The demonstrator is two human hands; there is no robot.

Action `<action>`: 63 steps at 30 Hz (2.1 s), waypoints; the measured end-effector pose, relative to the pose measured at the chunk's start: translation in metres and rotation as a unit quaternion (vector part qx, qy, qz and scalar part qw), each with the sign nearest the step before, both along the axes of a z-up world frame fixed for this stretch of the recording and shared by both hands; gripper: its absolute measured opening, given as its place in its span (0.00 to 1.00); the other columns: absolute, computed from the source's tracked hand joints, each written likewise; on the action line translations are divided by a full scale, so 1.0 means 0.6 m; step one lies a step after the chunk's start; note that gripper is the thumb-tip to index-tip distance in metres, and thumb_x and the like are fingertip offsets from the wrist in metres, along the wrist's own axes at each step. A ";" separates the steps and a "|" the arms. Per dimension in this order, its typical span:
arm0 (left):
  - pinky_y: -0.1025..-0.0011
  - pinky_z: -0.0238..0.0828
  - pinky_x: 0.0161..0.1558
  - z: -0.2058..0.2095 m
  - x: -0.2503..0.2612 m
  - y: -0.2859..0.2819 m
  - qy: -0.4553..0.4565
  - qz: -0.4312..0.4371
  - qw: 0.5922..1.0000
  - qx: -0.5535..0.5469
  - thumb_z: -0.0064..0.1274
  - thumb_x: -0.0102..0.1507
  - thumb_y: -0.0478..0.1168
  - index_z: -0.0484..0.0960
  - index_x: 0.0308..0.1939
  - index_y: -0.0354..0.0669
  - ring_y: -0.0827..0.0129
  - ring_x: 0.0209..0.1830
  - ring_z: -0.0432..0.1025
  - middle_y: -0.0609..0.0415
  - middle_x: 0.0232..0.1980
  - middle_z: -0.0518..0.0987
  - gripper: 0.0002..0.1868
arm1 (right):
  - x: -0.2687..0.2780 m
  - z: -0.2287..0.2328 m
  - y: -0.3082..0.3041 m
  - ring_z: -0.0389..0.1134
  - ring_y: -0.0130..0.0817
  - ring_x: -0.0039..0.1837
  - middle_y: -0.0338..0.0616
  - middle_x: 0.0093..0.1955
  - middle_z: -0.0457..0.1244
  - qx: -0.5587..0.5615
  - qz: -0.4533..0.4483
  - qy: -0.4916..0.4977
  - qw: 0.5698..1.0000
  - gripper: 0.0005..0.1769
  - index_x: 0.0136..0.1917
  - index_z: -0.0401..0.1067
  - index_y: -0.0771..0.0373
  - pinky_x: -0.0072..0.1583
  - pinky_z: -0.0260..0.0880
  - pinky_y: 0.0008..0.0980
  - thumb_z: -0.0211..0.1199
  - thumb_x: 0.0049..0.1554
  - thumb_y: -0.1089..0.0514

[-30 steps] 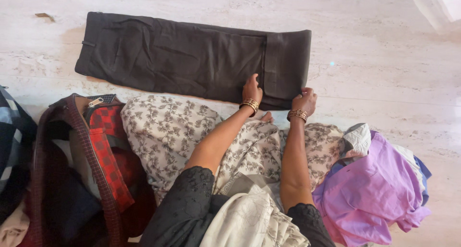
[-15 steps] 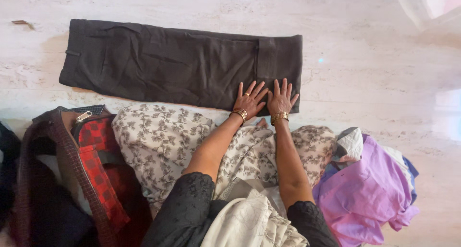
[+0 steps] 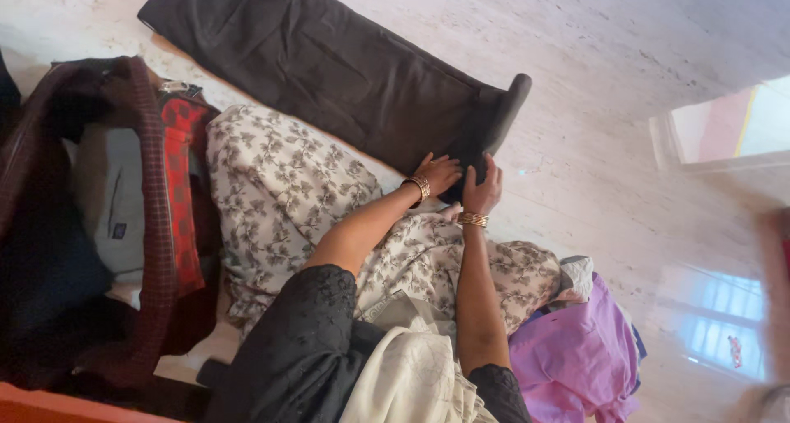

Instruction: The person takes a pair of black trousers from a suitcase, lays them flat on the floor, and folds them neatly by hand. The trousers are folded lengthwise and then rolled into a compact bundle.

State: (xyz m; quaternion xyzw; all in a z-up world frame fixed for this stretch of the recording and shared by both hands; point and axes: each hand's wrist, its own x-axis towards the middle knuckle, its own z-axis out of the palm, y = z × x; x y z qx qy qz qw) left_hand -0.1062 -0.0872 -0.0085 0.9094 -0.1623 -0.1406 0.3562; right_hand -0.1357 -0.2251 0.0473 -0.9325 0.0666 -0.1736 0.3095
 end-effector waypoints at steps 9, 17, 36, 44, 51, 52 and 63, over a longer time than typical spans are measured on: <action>0.67 0.76 0.56 -0.012 0.029 0.051 0.128 0.230 0.899 -0.349 0.60 0.61 0.60 0.72 0.65 0.31 0.61 0.56 0.79 0.41 0.55 0.83 0.40 | -0.045 -0.015 0.095 0.66 0.55 0.62 0.51 0.66 0.63 -0.136 0.138 -0.062 0.979 0.31 0.66 0.69 0.62 0.63 0.66 0.48 0.69 0.48 0.60; 0.64 0.81 0.45 -0.007 0.024 0.039 0.131 0.324 0.878 -0.327 0.60 0.57 0.39 0.79 0.59 0.40 0.61 0.44 0.82 0.48 0.48 0.85 0.25 | -0.045 -0.027 0.082 0.70 0.52 0.54 0.49 0.54 0.67 -0.099 0.117 0.050 0.987 0.19 0.61 0.75 0.54 0.54 0.71 0.47 0.65 0.56 0.58; 0.29 0.25 0.73 0.042 -0.025 0.103 -0.121 -0.073 0.977 0.159 0.38 0.68 0.63 0.65 0.74 0.66 0.53 0.83 0.43 0.52 0.83 0.51 0.31 | 0.173 -0.037 0.084 0.36 0.49 0.85 0.43 0.87 0.40 -0.217 0.113 0.165 0.955 0.34 0.81 0.54 0.50 0.77 0.30 0.68 0.49 0.65 0.40; 0.32 0.25 0.74 0.049 -0.011 0.097 -0.118 -0.050 0.981 0.142 0.37 0.68 0.63 0.65 0.75 0.65 0.55 0.83 0.42 0.53 0.83 0.50 0.31 | 0.309 -0.027 0.107 0.29 0.49 0.86 0.36 0.87 0.38 -0.232 0.072 0.193 0.951 0.38 0.81 0.53 0.44 0.75 0.25 0.77 0.50 0.62 0.34; 0.32 0.24 0.74 0.049 -0.009 0.095 -0.122 -0.052 0.977 0.167 0.37 0.68 0.63 0.63 0.75 0.66 0.56 0.84 0.40 0.55 0.83 0.49 0.31 | 0.249 -0.063 0.079 0.31 0.53 0.87 0.40 0.88 0.38 -0.199 0.088 0.145 0.965 0.34 0.82 0.54 0.46 0.78 0.29 0.70 0.47 0.66 0.37; 0.33 0.24 0.74 0.049 -0.020 0.090 -0.111 -0.054 0.978 0.170 0.37 0.68 0.63 0.62 0.75 0.66 0.56 0.84 0.40 0.56 0.84 0.48 0.31 | 0.226 -0.070 0.069 0.34 0.53 0.86 0.42 0.88 0.39 -0.191 0.081 0.139 0.968 0.34 0.82 0.54 0.47 0.78 0.32 0.68 0.48 0.66 0.38; 0.33 0.27 0.74 0.016 -0.034 0.052 -0.086 -0.020 0.983 0.163 0.40 0.69 0.58 0.59 0.77 0.67 0.55 0.83 0.41 0.57 0.83 0.48 0.30 | 0.035 -0.052 0.010 0.73 0.54 0.60 0.61 0.58 0.70 0.070 -0.067 0.180 0.979 0.40 0.67 0.69 0.66 0.62 0.73 0.47 0.73 0.52 0.39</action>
